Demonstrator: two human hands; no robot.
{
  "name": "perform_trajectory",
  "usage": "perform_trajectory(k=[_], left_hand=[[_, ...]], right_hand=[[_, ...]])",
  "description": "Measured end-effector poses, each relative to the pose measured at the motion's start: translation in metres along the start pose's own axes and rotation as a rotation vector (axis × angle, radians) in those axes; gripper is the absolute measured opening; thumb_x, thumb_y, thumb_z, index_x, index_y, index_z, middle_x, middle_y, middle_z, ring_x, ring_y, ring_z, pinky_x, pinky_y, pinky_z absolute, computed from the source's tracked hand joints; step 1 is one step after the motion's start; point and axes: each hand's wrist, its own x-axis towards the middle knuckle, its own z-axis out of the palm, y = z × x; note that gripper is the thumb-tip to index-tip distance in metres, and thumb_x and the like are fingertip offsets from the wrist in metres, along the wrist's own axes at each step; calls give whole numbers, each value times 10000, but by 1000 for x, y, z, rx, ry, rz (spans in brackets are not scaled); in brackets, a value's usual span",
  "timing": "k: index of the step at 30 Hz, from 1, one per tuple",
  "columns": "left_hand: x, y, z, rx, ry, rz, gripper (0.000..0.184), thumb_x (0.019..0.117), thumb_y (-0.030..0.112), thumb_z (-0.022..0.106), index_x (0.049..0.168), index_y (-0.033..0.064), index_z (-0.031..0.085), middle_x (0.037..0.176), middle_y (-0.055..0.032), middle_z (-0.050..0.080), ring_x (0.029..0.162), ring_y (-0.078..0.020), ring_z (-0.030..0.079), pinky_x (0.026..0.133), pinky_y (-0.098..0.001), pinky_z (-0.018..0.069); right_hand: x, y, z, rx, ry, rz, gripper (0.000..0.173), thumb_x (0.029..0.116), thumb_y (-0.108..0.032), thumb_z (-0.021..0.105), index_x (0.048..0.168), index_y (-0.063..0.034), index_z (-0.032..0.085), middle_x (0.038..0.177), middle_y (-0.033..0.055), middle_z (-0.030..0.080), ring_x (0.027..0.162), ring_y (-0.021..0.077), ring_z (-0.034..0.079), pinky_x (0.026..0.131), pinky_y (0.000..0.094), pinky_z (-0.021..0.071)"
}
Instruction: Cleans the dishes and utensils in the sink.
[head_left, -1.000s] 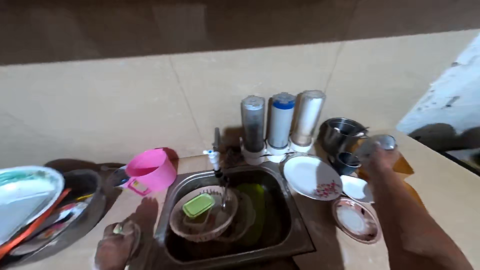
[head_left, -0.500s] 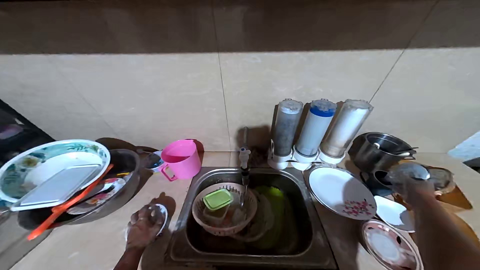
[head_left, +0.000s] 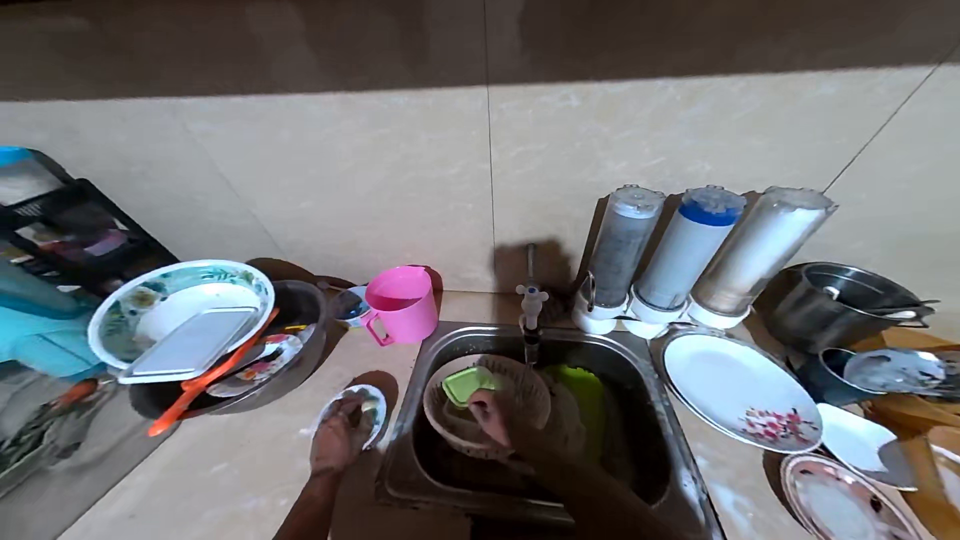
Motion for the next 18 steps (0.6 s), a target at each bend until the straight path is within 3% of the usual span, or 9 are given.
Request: perform_trajectory(k=[3, 5, 8, 10, 11, 13, 15, 17, 18], left_hand=[[1, -1, 5, 62, 42, -89, 482, 991, 321, 641, 1395, 59, 615, 1486, -256, 517, 1387, -461, 476, 1124, -603, 398], [5, 4, 0, 112, -30, -134, 480, 995, 344, 642, 1392, 74, 621, 1481, -235, 531, 1383, -439, 493, 1131, -590, 407], [6, 4, -10, 20, -66, -113, 389, 1027, 257, 600, 1340, 32, 654, 1369, -249, 619, 1284, -425, 589, 1103, -593, 433], [8, 3, -13, -335, 49, -148, 300, 1045, 188, 569, 1200, -31, 703, 1148, -246, 708, 1106, -367, 676, 1011, -551, 492], [9, 7, -11, -629, 129, -196, 270, 1055, 149, 526, 1078, -67, 686, 980, -194, 690, 924, -267, 658, 878, -462, 521], [5, 34, -10, -1204, 159, -283, 329, 1097, 213, 385, 1111, -23, 614, 894, -82, 671, 788, -148, 665, 737, -356, 586], [-8, 76, -6, -1408, 178, -156, 286, 1077, 175, 362, 1149, -8, 570, 912, -51, 658, 787, -112, 656, 733, -321, 579], [-30, 118, 12, -1200, 230, 222, 264, 982, 27, 473, 1155, -121, 608, 1065, -110, 690, 971, -98, 668, 905, -295, 560], [-42, 136, 22, -998, 225, 437, 286, 925, 38, 574, 1139, -135, 650, 1161, -171, 689, 1116, -156, 650, 1024, -335, 517]], right_hand=[[31, -10, 31, -100, -190, 169, 466, 1035, -173, 564, 1479, -65, 477, 1400, 234, 577, 1301, 382, 562, 1089, 555, 439], [31, -13, 41, -201, -244, 253, 517, 1062, -115, 474, 1565, -93, 357, 1457, 258, 524, 1341, 432, 518, 1091, 604, 419], [30, -10, 40, -205, -186, 226, 514, 1029, -85, 522, 1533, -98, 420, 1440, 253, 541, 1335, 427, 524, 1096, 602, 419], [24, -9, 26, 24, -5, 174, 430, 1020, -90, 547, 1446, -34, 538, 1404, 233, 581, 1314, 358, 555, 1123, 512, 421], [19, -8, 18, 212, 106, 167, 376, 1030, -85, 524, 1388, 22, 567, 1346, 242, 608, 1256, 335, 586, 1090, 476, 448], [13, 0, 11, 610, 292, 177, 305, 1054, -102, 497, 1298, 61, 582, 1175, 210, 648, 1056, 253, 634, 946, 414, 524], [10, 3, 10, 905, 387, 154, 253, 1026, -45, 446, 1227, 45, 570, 976, 119, 623, 840, 162, 613, 771, 352, 544], [-6, -15, 7, 1053, 420, 148, 283, 1069, -98, 387, 1243, 36, 565, 973, 88, 619, 841, 126, 613, 771, 315, 548], [-18, -31, 4, 1083, 424, 174, 317, 1102, -152, 366, 1263, 38, 563, 1038, 114, 627, 899, 140, 614, 813, 320, 541]])
